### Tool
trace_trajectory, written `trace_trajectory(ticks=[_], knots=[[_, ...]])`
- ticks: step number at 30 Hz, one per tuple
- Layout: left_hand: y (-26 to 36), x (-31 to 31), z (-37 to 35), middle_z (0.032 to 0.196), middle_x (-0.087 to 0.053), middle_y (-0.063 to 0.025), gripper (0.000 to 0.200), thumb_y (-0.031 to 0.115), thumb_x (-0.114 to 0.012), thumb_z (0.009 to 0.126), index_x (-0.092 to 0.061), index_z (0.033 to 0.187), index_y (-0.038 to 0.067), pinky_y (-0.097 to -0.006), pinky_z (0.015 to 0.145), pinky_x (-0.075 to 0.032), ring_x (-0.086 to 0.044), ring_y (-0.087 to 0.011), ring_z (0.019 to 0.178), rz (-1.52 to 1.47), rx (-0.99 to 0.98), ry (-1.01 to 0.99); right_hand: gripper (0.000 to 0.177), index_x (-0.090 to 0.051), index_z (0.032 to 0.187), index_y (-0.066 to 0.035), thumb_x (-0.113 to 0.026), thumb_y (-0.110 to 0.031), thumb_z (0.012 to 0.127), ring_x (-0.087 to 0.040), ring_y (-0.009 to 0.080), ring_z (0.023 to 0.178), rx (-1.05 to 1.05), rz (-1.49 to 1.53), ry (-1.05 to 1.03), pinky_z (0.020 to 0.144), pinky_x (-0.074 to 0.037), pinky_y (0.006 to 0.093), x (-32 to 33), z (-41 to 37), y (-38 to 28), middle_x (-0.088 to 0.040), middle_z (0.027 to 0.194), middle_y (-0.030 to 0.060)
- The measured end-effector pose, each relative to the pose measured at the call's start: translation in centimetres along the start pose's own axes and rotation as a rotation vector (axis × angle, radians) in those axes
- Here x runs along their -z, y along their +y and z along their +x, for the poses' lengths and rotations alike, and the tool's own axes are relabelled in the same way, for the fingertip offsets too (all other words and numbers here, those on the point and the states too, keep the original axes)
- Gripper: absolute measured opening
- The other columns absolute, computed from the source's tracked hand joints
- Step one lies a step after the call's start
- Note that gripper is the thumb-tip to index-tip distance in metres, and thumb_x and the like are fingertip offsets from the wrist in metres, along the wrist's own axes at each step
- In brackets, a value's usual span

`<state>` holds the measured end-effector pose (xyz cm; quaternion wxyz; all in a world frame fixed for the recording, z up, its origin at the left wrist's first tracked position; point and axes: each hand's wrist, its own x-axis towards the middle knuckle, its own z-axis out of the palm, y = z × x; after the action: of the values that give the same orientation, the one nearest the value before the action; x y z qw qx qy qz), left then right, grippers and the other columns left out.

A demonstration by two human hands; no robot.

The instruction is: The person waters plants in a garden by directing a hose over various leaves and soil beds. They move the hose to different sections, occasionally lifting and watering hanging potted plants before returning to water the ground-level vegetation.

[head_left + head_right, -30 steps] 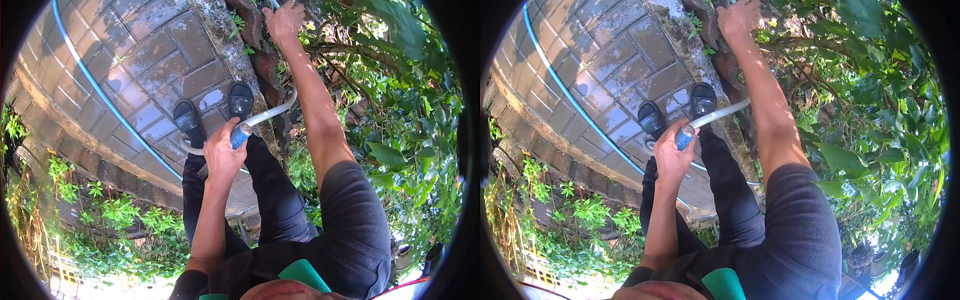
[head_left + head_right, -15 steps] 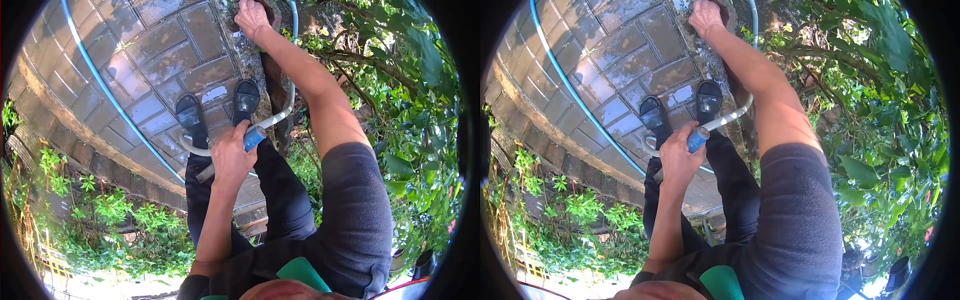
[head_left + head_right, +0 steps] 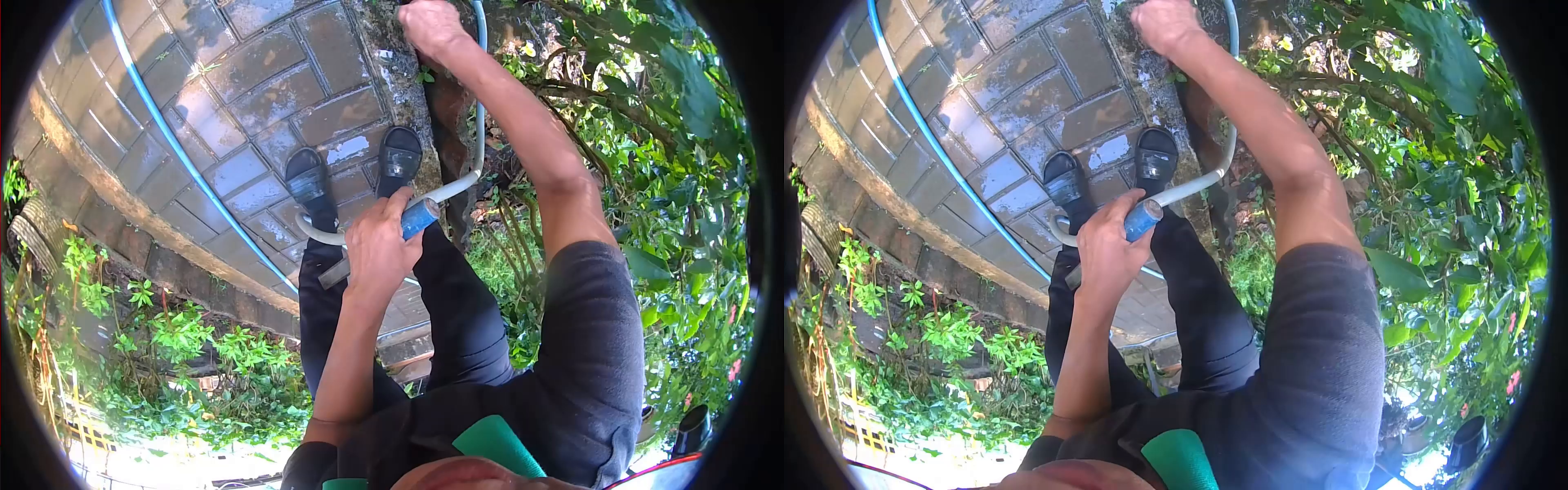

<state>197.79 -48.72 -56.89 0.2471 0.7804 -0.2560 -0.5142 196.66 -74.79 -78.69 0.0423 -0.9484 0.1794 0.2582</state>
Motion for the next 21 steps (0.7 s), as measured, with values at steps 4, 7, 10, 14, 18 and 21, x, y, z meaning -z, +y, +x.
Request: trace_trajectory(ticks=[4,7,10,14,18,21], knots=[[0.1,-0.6,-0.2,0.092,-0.068,-0.0142,0.035,0.010,-0.074,0.070,-0.065,0.104,0.006,-0.0394,0.073,-0.051,-0.065,-0.0328,0.083,0.015,0.017,-0.018,0.011,-0.064,0.083,0.000,-0.064,-0.011,0.078,-0.061,0.0304,0.061,-0.571,0.028,0.512,0.052,-0.047,0.0404,4.1,-5.1,6.0,-0.057,0.058,0.0139],[0.0,-1.1,0.1,0.092,-0.068,-0.0149,0.033,0.011,-0.074,0.070,-0.066,0.102,0.006,-0.0393,0.073,-0.051,-0.066,-0.0333,0.082,0.050,-0.008,-0.008,0.017,-0.065,0.083,-0.002,-0.059,-0.018,0.086,-0.064,0.0321,0.075,-0.689,0.109,0.581,0.062,-0.054,0.0439,4.7,-9.4,1.6,-0.060,0.100,0.0218],[-0.2,-1.6,-0.4,0.092,-0.068,-0.0151,0.032,0.011,-0.074,0.070,-0.067,0.100,0.006,-0.0389,0.074,-0.051,-0.066,-0.0332,0.083,0.061,-0.016,-0.017,0.017,-0.057,0.095,0.000,-0.055,-0.014,0.087,-0.066,0.0356,0.074,-0.434,0.395,-0.075,0.060,-0.055,0.0441,-0.1,-11.5,-4.1,-0.063,0.094,0.0238],[-1.1,-1.7,-0.6,0.087,-0.066,-0.0138,0.038,0.011,-0.075,0.067,-0.065,0.104,0.008,-0.0415,0.073,-0.050,-0.064,-0.0333,0.079,0.094,-0.051,-0.007,0.048,-0.036,0.129,0.007,-0.052,-0.004,0.084,-0.067,0.0357,0.089,-0.488,0.363,-0.320,0.073,-0.056,0.0415,-7.5,-10.9,-6.9,-0.063,0.097,0.0269],[-0.6,-1.0,-0.4,0.086,-0.066,-0.0160,0.028,0.010,-0.072,0.071,-0.066,0.098,0.005,-0.0410,0.071,-0.050,-0.064,-0.0352,0.079,0.037,-0.049,0.002,0.052,-0.032,0.132,0.010,-0.051,-0.001,0.084,-0.067,0.0359,0.087,-0.354,0.258,-0.272,0.071,-0.057,0.0402,-8.5,-9.8,-6.0,-0.062,0.095,0.0284],[-0.6,-0.4,-0.3,0.085,-0.067,-0.0177,0.022,0.011,-0.071,0.075,-0.066,0.095,0.003,-0.0402,0.070,-0.049,-0.065,-0.0364,0.078,0.041,-0.062,0.025,0.050,-0.039,0.127,0.010,-0.056,-0.003,0.082,-0.068,0.0348,0.088,-0.437,0.250,-0.185,0.066,-0.058,0.0366,-8.8,-8.5,-6.6,-0.062,0.094,0.0278]])
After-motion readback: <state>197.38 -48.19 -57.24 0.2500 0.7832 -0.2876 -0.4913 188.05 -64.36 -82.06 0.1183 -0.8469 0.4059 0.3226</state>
